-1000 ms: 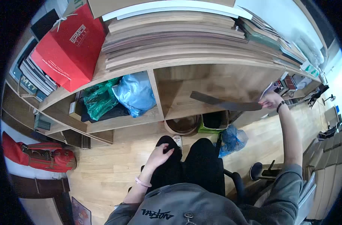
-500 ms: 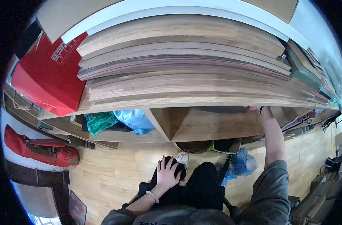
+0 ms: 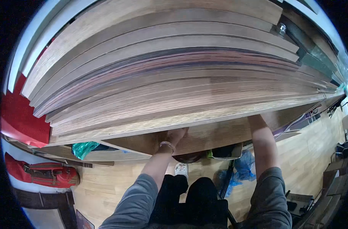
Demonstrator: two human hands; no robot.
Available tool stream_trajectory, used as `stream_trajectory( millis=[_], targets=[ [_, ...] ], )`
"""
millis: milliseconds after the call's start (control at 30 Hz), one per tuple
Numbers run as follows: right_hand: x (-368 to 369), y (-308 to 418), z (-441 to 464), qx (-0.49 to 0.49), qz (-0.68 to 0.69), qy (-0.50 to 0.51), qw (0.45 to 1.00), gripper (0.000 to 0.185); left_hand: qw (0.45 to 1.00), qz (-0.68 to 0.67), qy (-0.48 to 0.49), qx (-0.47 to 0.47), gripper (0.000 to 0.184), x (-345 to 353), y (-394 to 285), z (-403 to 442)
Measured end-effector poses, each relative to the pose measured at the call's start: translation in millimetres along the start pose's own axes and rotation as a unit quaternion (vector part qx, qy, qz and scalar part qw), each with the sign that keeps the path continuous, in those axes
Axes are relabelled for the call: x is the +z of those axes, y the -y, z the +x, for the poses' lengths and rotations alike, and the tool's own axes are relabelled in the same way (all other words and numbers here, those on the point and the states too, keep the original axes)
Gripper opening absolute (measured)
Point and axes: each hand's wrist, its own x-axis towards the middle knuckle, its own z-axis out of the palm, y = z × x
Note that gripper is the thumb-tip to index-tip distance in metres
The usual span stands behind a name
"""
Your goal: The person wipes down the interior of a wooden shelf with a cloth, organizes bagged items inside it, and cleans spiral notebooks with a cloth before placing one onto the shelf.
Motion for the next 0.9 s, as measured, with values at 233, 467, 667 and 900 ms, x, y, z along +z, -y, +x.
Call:
stream_trajectory(
  millis=[233, 467, 667, 900],
  targets=[
    [-2.7, -17.1, 11.3, -0.015, -0.013, -0.078, 0.997, 0.040, 0.983, 0.162, -0.039, 0.077, 0.057, 2.3, 25.8, 3.3],
    [19.7, -34.6, 26.8, -0.024, -0.029, -0.136, 0.990, 0.046, 0.987, 0.150, -0.056, 0.030, 0.056, -2.7, 14.4, 25.8],
    [47.4, -47.0, 39.9, -0.031, -0.049, -0.169, 0.984, 0.051, 0.979, 0.203, -0.030, -0.009, 0.056, -19.4, 28.5, 15.6],
    [74.3, -37.8, 39.5, -0.052, -0.082, -0.231, 0.968, 0.057, 0.967, 0.248, -0.024, -0.043, 0.056, -41.0, 42.0, -4.7]
  ],
)
